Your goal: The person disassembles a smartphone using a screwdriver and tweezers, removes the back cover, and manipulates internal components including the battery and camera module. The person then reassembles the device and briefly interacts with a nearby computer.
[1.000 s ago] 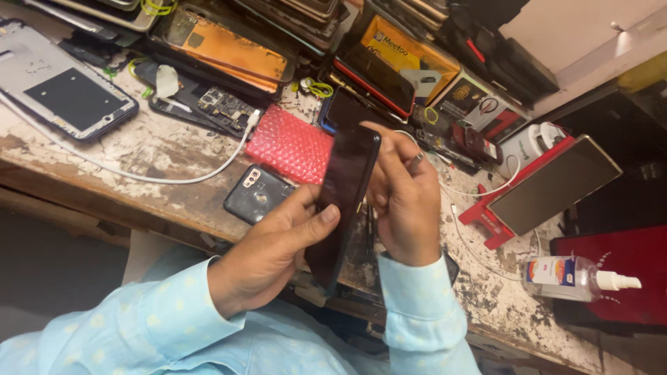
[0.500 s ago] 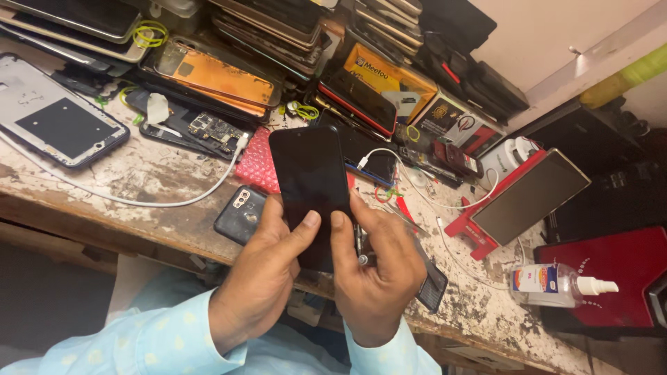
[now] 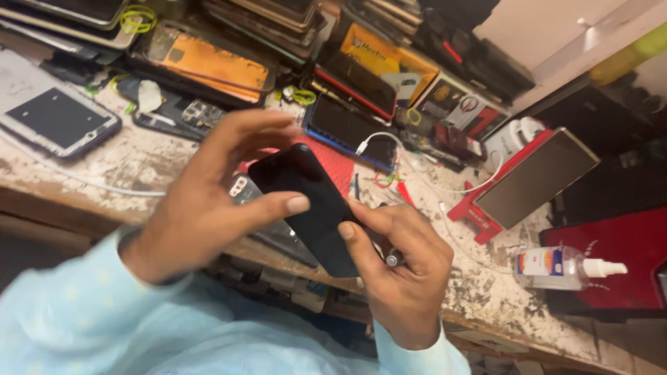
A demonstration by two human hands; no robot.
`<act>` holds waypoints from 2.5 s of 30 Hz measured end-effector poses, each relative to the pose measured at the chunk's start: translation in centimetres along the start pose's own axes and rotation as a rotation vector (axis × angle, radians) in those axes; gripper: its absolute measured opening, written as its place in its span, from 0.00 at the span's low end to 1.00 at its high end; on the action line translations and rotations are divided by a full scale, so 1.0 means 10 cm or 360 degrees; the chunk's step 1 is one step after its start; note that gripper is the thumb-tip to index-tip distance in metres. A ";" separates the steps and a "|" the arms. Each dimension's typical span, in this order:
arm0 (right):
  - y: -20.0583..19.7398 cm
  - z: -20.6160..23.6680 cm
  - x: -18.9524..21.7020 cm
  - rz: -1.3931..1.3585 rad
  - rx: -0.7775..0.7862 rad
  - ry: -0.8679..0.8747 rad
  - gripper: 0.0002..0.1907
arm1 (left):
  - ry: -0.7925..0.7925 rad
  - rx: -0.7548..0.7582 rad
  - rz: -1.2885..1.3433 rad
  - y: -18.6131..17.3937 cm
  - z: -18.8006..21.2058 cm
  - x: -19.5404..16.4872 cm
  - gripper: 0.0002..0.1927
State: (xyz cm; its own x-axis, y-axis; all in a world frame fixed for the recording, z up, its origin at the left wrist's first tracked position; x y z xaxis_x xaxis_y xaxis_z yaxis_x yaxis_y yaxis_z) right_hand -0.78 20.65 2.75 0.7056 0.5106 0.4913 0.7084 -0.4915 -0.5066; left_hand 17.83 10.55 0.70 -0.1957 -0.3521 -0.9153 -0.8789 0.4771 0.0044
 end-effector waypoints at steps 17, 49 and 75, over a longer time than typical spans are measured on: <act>-0.07 0.05 0.05 0.0093 0.0137 -0.0297 0.15 | 0.0021 0.0581 -0.0077 0.08 -0.11 0.11 0.08; 0.01 -0.10 -0.02 -0.0058 0.0247 -0.0247 0.13 | 0.0019 0.0477 -0.0171 0.06 -0.12 0.14 0.08; 0.10 -0.04 -0.10 -0.0003 0.0207 -0.0067 0.14 | -0.0161 0.0516 -0.0043 0.04 -0.09 0.25 0.08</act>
State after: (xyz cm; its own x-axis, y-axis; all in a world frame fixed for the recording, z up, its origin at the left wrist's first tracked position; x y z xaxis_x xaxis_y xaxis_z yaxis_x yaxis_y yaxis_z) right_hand -0.80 19.41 2.03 0.7009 0.5421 0.4635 0.6997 -0.3962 -0.5945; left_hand 16.61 9.10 -1.26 -0.1155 -0.2942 -0.9488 -0.6959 0.7055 -0.1340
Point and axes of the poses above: each hand's wrist, its own z-axis away from the middle knuckle, its own y-axis out of the palm, x = y × z, the point moved 4 cm from there along -z, towards the middle knuckle, and after that the axes turned 11 degrees about -y, right-handed, at the moved point
